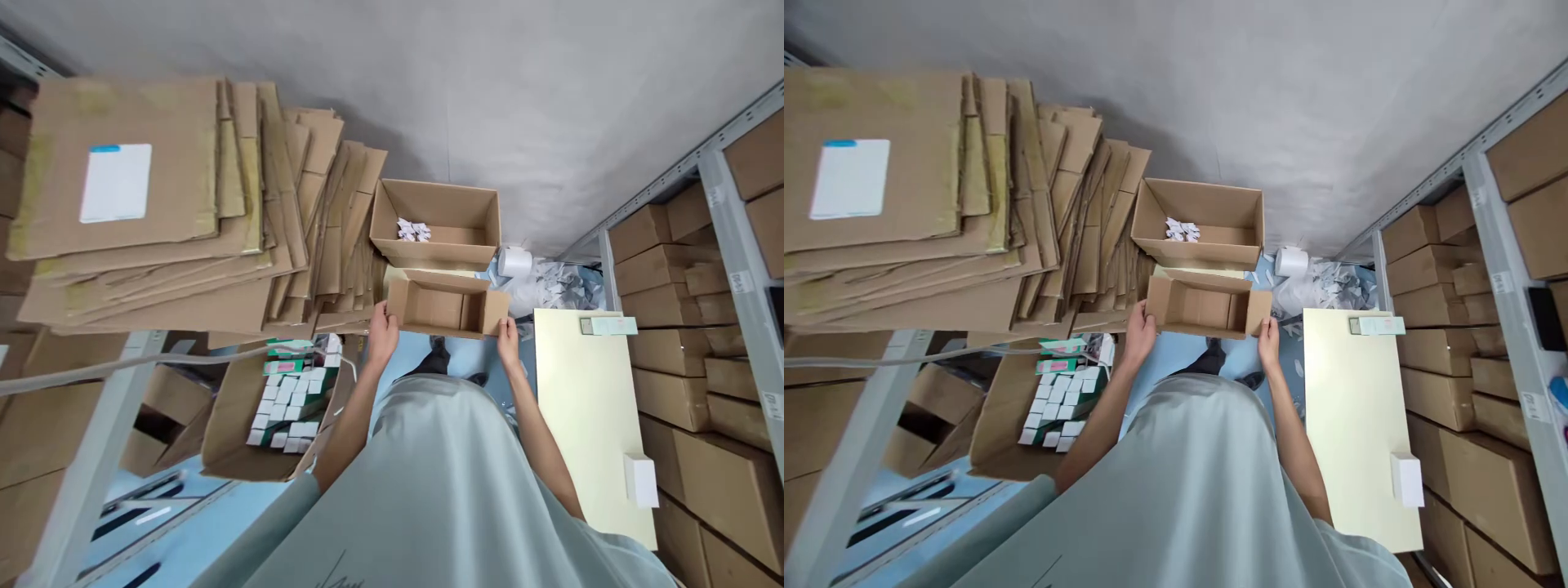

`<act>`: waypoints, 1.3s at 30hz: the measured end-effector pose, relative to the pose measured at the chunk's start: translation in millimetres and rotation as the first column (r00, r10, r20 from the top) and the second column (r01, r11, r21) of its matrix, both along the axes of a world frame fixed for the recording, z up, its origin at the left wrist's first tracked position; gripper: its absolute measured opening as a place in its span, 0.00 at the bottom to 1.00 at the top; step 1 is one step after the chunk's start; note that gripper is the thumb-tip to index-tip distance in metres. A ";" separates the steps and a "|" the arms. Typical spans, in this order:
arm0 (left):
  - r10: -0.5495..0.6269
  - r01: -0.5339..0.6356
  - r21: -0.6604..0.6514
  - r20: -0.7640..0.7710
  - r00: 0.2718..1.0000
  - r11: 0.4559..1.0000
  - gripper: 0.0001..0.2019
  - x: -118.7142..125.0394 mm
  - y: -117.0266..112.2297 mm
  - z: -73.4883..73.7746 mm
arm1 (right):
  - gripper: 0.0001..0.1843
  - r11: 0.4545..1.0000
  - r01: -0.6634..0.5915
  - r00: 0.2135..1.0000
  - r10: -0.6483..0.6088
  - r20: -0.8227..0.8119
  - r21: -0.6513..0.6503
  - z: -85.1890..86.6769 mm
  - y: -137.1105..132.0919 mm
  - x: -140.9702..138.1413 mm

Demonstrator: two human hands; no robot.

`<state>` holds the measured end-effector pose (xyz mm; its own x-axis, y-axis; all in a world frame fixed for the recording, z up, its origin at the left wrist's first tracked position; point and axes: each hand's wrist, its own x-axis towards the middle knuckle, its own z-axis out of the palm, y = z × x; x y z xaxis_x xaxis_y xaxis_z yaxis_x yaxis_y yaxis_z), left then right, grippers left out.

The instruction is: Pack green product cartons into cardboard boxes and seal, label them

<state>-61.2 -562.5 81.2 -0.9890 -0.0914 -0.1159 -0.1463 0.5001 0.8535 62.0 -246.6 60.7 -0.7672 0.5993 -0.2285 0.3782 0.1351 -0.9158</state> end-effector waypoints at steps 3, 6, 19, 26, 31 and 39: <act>-0.073 0.071 -0.050 -0.037 0.997 0.996 0.23 -33.0 -4.6 -2.2 | 0.33 1.000 0.003 0.999 -0.004 0.034 0.006 -8.6 -10.9 -39.5; -0.109 0.106 -0.093 -0.021 0.994 0.990 0.26 -59.7 -9.1 -2.4 | 0.35 0.999 0.026 0.997 -0.029 0.067 0.045 -13.9 -14.3 -72.9; -0.354 0.334 -0.117 -0.266 0.897 0.935 0.38 -159.4 28.1 44.5 | 0.29 0.843 0.094 0.994 -0.050 -0.096 0.529 79.1 -22.3 -143.6; -0.480 0.381 -0.504 -0.078 0.874 0.775 0.12 -180.1 31.0 38.9 | 0.20 0.662 -0.373 0.926 0.307 0.219 0.650 110.6 -27.5 -270.0; -0.485 0.391 -0.537 -0.038 0.874 0.747 0.09 -173.8 27.7 45.3 | 0.24 0.550 -0.690 0.671 0.241 0.701 0.471 95.9 -5.1 -329.4; -0.474 0.403 -0.569 0.025 0.880 0.717 0.10 -178.4 35.3 47.1 | 0.43 0.435 -0.899 0.101 0.297 0.950 -0.040 49.9 -1.4 -384.8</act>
